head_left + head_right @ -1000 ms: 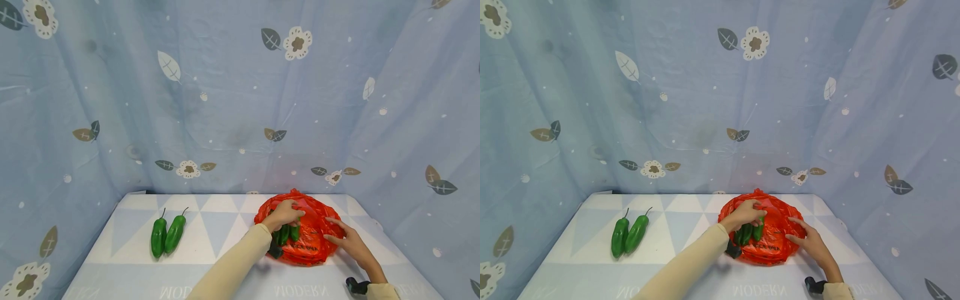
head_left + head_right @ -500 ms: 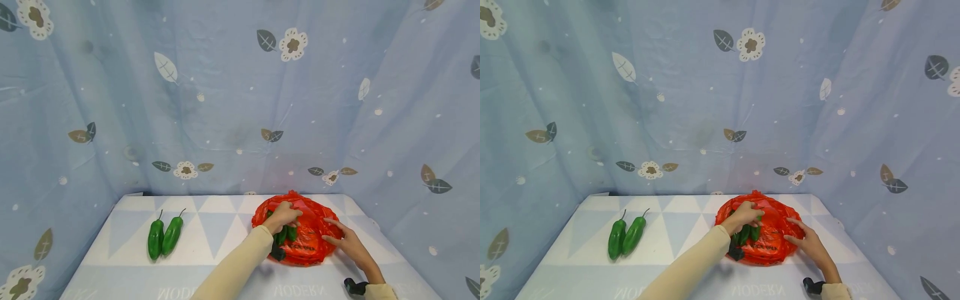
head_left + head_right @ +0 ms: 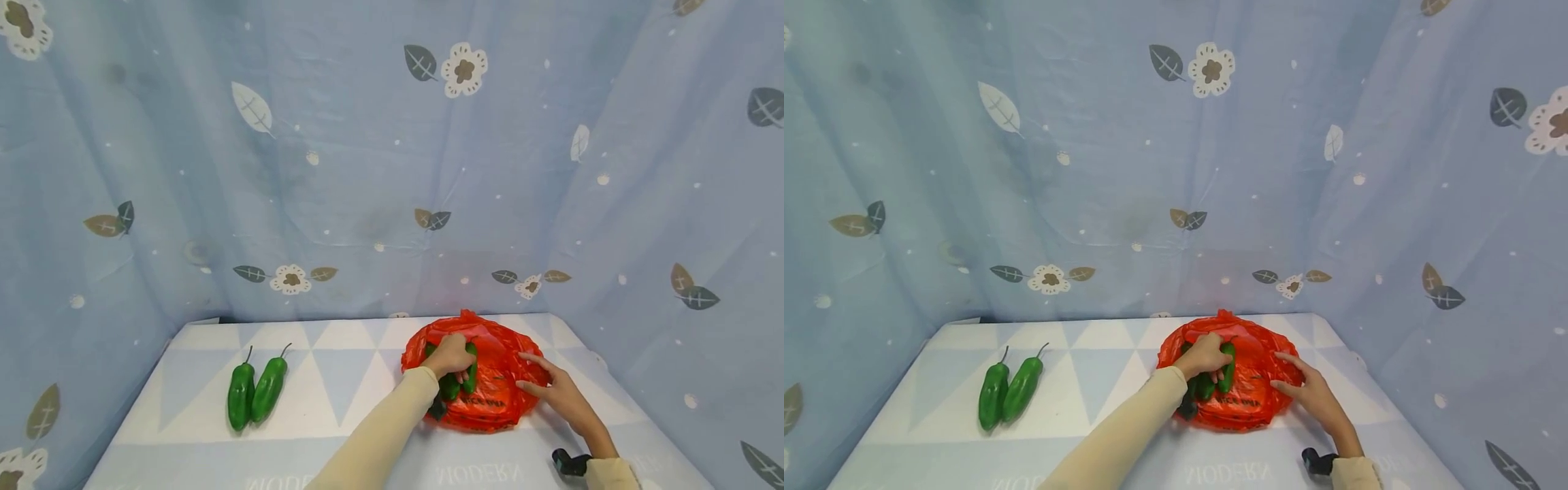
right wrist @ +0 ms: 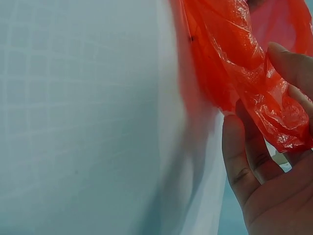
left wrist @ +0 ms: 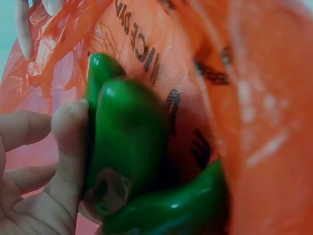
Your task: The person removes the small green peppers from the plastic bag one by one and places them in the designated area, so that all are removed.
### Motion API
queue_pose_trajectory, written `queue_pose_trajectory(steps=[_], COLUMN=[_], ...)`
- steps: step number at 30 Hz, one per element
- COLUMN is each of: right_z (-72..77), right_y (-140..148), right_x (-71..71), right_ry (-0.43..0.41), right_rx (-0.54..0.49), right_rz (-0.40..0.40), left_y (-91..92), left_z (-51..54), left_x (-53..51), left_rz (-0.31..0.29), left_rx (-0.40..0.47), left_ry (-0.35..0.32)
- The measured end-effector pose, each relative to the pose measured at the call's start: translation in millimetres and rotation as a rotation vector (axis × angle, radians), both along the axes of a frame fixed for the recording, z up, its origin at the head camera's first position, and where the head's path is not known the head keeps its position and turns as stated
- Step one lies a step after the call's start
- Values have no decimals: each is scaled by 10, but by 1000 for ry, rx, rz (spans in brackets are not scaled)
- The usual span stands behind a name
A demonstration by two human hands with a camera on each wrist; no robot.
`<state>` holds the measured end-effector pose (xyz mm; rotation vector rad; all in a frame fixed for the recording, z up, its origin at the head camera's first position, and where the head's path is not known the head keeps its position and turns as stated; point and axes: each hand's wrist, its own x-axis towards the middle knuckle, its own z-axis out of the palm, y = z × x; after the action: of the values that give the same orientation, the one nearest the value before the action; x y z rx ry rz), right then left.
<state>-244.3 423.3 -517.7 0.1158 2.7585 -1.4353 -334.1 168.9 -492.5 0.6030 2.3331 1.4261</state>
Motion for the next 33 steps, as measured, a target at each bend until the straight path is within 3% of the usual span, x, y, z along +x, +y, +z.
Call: queue_pose_trajectory(steps=[5, 12, 16, 23, 28, 33], right_z=[0, -40, -55, -41, -12, -39], right_y=[-13, -62, -79, -35, 36, 58], right_x=[-17, -53, -74, -29, 17, 34], right_ry=[-1, 5, 11, -2, 4, -9], right_rx=[-30, -33, -28, 0, -5, -21], right_rz=[1, 4, 6, 2, -14, -16], left_y=[17, 1, -31, -3, 83, 157], left_z=[40, 26, -3, 5, 64, 55], left_x=[-58, -122, -149, -98, -42, 16], left_rz=[-26, 15, 23, 2, -67, -89], left_rx=[-46, -101, -90, -79, -158, -222], left_ry=[-55, -91, -112, -151, -141, -122])
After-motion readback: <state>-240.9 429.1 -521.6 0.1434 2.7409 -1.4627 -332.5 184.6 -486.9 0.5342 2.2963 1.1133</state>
